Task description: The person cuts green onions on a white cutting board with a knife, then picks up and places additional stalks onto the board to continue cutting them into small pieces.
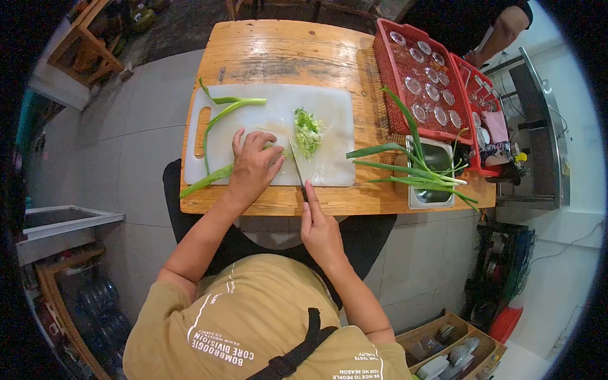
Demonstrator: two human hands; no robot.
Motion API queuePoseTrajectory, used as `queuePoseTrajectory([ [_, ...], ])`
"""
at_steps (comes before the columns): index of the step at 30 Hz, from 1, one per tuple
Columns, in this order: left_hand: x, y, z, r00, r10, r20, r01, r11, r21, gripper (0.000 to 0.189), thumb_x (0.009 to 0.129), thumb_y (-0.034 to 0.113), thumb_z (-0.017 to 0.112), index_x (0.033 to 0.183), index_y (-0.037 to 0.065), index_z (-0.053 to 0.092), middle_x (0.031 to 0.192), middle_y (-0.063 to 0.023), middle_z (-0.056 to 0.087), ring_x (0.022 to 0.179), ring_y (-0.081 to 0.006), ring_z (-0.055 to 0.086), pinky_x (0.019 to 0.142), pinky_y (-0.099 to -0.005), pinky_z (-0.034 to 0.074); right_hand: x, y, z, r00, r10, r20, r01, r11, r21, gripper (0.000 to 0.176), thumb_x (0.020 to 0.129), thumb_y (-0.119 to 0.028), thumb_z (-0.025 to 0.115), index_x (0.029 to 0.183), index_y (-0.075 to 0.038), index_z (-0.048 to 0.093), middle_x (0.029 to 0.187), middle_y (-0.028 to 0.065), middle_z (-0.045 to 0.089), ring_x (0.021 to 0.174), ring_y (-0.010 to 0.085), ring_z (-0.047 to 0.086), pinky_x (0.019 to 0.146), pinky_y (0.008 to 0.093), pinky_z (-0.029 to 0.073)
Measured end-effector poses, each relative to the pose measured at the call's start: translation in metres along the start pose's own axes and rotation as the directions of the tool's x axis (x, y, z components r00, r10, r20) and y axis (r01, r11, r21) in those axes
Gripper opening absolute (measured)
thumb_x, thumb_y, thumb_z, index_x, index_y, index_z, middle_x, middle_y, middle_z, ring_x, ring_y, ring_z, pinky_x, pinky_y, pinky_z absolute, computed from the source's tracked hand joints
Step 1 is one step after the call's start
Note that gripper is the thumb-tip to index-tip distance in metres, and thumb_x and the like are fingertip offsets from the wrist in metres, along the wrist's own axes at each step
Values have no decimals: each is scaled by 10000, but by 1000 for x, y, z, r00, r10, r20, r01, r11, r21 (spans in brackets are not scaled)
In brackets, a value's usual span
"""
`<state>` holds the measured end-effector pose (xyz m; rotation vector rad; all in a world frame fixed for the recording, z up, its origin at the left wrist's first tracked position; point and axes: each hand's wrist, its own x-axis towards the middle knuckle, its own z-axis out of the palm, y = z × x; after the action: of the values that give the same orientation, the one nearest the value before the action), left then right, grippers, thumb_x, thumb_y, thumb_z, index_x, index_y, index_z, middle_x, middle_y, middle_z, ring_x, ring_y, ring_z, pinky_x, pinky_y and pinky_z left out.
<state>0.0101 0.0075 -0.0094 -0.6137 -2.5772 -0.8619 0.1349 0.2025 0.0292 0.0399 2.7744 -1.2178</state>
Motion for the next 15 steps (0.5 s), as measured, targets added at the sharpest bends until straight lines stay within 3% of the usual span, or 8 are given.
queuePoseTrajectory([
  [7, 0, 1, 2, 1000, 7, -16, -7, 1000, 5, 222, 888, 173, 849, 1088, 117, 769, 1223, -51, 653, 1301, -262, 591, 1286, -610, 238, 3, -18, -21, 987, 134, 91, -147, 977, 154, 542, 1168, -193, 531, 1704, -192, 455, 797, 306, 681, 754, 502, 699, 706, 532, 553],
  [8, -1, 1, 1, 1000, 0, -10, 0, 1000, 3, 224, 888, 171, 849, 1087, 115, 764, 1223, -52, 650, 1302, -264, 590, 1285, -610, 239, 3, -14, -16, 987, 129, 94, -143, 978, 153, 542, 1168, -193, 531, 1704, -192, 455, 797, 306, 681, 754, 502, 699, 706, 532, 553],
  [10, -4, -3, 2, 1000, -1, -5, 1, 1000, 2, 217, 892, 173, 845, 1083, 113, 762, 1226, -55, 649, 1303, -267, 589, 1285, -610, 240, 3, -3, -2, 1000, -9, -3, 10, 996, 85, 546, 1165, -185, 536, 1705, -186, 453, 778, 301, 667, 708, 492, 680, 680, 529, 538],
  [15, -4, 2, -2, 1000, -8, -3, 8, 1000, -9, 211, 905, 176, 828, 1091, 109, 756, 1238, -65, 643, 1311, -275, 584, 1285, -610, 241, 9, -7, -3, 1000, -4, 3, 4, 1000, 28, 552, 1166, -191, 532, 1711, -196, 444, 744, 289, 660, 675, 477, 681, 661, 534, 529],
])
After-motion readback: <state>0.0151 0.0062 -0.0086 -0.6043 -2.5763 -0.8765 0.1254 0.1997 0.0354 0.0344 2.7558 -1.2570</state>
